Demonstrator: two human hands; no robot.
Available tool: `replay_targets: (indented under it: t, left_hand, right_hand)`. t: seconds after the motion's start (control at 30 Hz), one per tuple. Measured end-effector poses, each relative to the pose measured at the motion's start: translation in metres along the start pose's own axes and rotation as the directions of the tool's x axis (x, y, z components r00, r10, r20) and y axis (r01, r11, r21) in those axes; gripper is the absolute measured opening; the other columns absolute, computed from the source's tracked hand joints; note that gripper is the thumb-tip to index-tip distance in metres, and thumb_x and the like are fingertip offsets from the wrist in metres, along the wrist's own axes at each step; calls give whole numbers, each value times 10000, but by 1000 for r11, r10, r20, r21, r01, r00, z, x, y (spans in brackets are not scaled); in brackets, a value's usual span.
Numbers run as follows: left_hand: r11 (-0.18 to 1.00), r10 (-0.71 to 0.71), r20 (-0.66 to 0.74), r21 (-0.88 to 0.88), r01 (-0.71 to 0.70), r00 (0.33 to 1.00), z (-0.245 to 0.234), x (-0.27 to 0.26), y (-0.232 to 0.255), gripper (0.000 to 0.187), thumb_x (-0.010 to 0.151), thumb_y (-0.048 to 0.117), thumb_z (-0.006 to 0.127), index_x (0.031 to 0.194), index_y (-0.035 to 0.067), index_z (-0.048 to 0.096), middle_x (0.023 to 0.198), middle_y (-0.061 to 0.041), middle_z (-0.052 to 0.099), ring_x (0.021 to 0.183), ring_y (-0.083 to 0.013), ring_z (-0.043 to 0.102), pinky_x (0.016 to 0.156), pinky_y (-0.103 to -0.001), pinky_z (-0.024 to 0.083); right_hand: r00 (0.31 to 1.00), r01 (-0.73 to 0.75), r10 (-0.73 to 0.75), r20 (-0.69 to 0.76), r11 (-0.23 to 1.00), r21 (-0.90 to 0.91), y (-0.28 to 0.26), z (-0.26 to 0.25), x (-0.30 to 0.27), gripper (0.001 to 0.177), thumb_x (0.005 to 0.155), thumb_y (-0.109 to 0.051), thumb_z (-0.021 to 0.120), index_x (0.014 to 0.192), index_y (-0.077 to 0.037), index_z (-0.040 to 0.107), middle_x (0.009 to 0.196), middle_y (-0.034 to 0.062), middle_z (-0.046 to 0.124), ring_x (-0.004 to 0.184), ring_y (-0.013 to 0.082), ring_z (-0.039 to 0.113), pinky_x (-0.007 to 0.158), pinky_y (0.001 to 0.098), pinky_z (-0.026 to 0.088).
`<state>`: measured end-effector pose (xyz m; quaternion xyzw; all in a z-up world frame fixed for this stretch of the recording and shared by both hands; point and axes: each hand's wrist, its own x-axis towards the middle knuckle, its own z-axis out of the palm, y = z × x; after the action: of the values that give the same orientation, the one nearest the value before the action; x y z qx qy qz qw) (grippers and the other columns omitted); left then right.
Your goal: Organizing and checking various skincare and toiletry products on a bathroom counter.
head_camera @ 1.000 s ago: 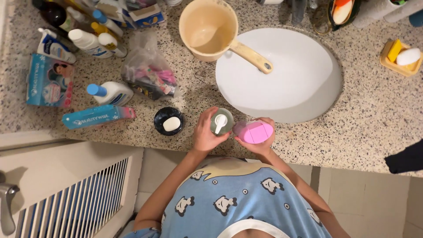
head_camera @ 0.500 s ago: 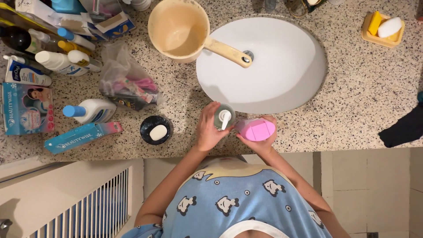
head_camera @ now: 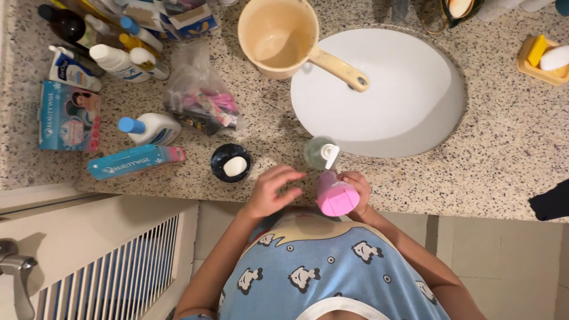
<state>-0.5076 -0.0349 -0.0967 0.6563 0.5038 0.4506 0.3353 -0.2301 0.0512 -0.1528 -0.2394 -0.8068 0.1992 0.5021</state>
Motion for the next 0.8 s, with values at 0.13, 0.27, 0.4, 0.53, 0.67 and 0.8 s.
replay_targets:
  t: [0.13,0.27,0.4,0.53,0.67,0.8]
  left_hand:
    - [967,243,88,56,-249,966,-49,40,72,727,657,488,899,1241,104,697,1143,-76,705,1038,-263,690,929,-403,567]
    - [958,260,194,70,-278,946,-75,43,68,744,644,404,925,1265,80,673,1130,-101,685,1049,-301,692,932,-420,564]
    - [961,246,179,81,-263,953,-97,46,48,721,615,236,892,1273,57,656,1165,-126,683,1071,-316,687,935,-412,579]
    - [956,257,114,111,-270,960,-105,60,39,684,621,192,874,1254,58,648,1184,-117,691,1081,-307,687,937,-408,588]
    - [980,173,85,89,-181,981,-106,80,36,612,691,171,865,1264,76,673,1122,-115,691,1043,-304,690,905,-411,587]
    - [980,175,57,89,-179,983,-106,88,30,594,735,179,844,1294,88,665,1155,-117,704,1069,-316,693,925,-417,585]
  right_hand:
    - [996,-73,73,49,997,16,-7,26,-22,509,820,-126,871,1242,-82,589,1120,157,708,1002,286,757,824,361,643]
    - [997,-73,75,36,996,-51,-45,60,11,587,757,-186,878,1229,-13,575,1144,197,692,996,335,735,817,381,620]
    - [993,42,-52,-110,995,-96,-53,107,42,760,727,-281,939,1273,53,531,1137,195,660,951,303,696,799,364,603]
    - [984,-149,129,-119,974,-173,-79,117,76,705,736,-122,878,1335,31,539,1181,199,661,1058,344,678,907,428,565]
    - [945,-323,310,-102,934,-152,-75,122,85,741,761,-66,849,1404,66,505,1232,220,637,1089,346,688,906,382,573]
    - [929,-367,354,-111,919,-145,-73,128,80,687,793,-8,779,1409,60,482,1302,222,619,1172,368,665,996,424,541]
